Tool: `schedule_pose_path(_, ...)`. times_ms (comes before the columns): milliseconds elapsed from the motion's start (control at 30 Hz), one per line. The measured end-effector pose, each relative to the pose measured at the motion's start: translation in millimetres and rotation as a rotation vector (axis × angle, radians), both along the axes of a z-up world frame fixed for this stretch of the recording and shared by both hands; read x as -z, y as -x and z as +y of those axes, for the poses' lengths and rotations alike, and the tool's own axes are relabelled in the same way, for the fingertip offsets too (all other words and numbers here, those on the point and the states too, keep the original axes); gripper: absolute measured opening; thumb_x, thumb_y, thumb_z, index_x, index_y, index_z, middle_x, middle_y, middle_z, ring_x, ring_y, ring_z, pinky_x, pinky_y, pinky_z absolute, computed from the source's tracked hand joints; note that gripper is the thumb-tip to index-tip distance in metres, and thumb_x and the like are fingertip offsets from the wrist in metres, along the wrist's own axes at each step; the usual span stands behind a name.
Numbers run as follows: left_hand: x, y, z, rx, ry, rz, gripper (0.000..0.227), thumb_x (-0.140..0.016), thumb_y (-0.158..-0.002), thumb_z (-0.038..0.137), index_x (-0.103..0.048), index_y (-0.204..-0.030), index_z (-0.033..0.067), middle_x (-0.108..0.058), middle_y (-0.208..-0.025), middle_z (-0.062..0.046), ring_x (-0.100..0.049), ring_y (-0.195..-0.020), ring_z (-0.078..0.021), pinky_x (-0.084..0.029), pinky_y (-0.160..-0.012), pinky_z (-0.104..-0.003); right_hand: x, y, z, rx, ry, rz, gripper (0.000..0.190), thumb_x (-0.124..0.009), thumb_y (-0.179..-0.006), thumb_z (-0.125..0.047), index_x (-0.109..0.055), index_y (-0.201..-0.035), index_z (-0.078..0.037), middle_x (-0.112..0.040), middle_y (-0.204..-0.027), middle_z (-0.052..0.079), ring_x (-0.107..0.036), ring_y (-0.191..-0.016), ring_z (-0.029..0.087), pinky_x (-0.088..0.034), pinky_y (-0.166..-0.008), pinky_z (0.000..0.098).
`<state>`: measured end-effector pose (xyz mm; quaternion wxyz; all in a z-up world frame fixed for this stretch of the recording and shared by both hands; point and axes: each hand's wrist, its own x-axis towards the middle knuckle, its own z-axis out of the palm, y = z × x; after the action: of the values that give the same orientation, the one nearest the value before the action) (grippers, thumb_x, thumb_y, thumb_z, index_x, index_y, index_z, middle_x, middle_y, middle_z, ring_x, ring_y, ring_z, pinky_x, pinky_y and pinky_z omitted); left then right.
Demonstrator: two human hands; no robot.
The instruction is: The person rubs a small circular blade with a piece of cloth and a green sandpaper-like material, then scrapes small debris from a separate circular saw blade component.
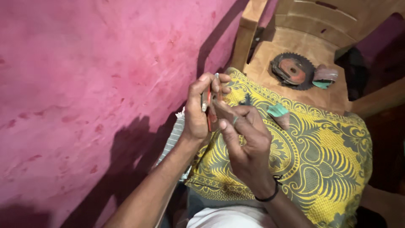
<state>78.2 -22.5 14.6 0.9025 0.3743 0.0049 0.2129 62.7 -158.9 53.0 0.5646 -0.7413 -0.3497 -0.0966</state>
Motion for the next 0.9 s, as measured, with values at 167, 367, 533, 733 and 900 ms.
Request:
schedule_pose_path(167,5,-4,3,-0.147,-0.103,0.08,0.034,-0.048,-0.107,0.035,-0.059,-0.095,0.0053,-0.055,-0.098,-0.004,-0.051,-0.094,-0.0142,-0.047,-0.094,-0.035,-3,4,3,-0.042,0.098,-0.107,0.036,-0.066,-0.098,-0.003,-0.066,-0.134,0.0,-0.064,-0.102,0.011,-0.065,-0.092,0.018,-0.053,-0.08,0.0298)
schedule_pose_path(367,6,-2,11,-0.37,-0.475,0.074,0.036,-0.055,-0.111,0.032,-0.056,-0.09,0.003,-0.048,-0.096,-0.003,-0.048,-0.093,-0.0144,-0.042,-0.088,-0.031,-9,15,4,-0.029,0.206,-0.043,0.039,-0.064,-0.096,-0.005,-0.065,-0.136,0.0,-0.062,-0.094,0.011,-0.063,-0.08,0.019,-0.051,-0.074,0.0319)
schedule_pose_path(533,4,-3,9,-0.475,-0.537,0.117,0.034,-0.056,-0.106,0.032,-0.062,-0.092,0.0013,-0.054,-0.096,-0.004,-0.052,-0.093,-0.0136,-0.044,-0.086,-0.031,-11,11,4,-0.049,0.243,-0.026,0.042,-0.064,-0.096,-0.01,-0.063,-0.137,0.002,-0.063,-0.096,0.013,-0.064,-0.083,0.021,-0.051,-0.075,0.0329)
schedule_pose_path(733,7,-5,3,-0.489,-0.571,0.145,0.034,-0.059,-0.102,0.033,-0.062,-0.095,0.0001,-0.051,-0.098,-0.004,-0.053,-0.088,-0.0136,-0.046,-0.08,-0.031,-14,13,0,0.035,0.246,-0.118,0.034,-0.063,-0.102,-0.012,-0.067,-0.133,0.0,-0.064,-0.098,0.013,-0.064,-0.089,0.021,-0.049,-0.08,0.0326)
schedule_pose_path(900,7,-5,5,-0.543,-0.628,0.147,0.036,-0.057,-0.103,0.034,-0.061,-0.091,0.0003,-0.052,-0.095,-0.005,-0.053,-0.089,-0.0156,-0.045,-0.081,-0.032,-9,12,10,0.067,0.258,-0.106,0.034,-0.062,-0.1,-0.01,-0.068,-0.132,0.0,-0.063,-0.098,0.013,-0.061,-0.086,0.022,-0.048,-0.078,0.0331)
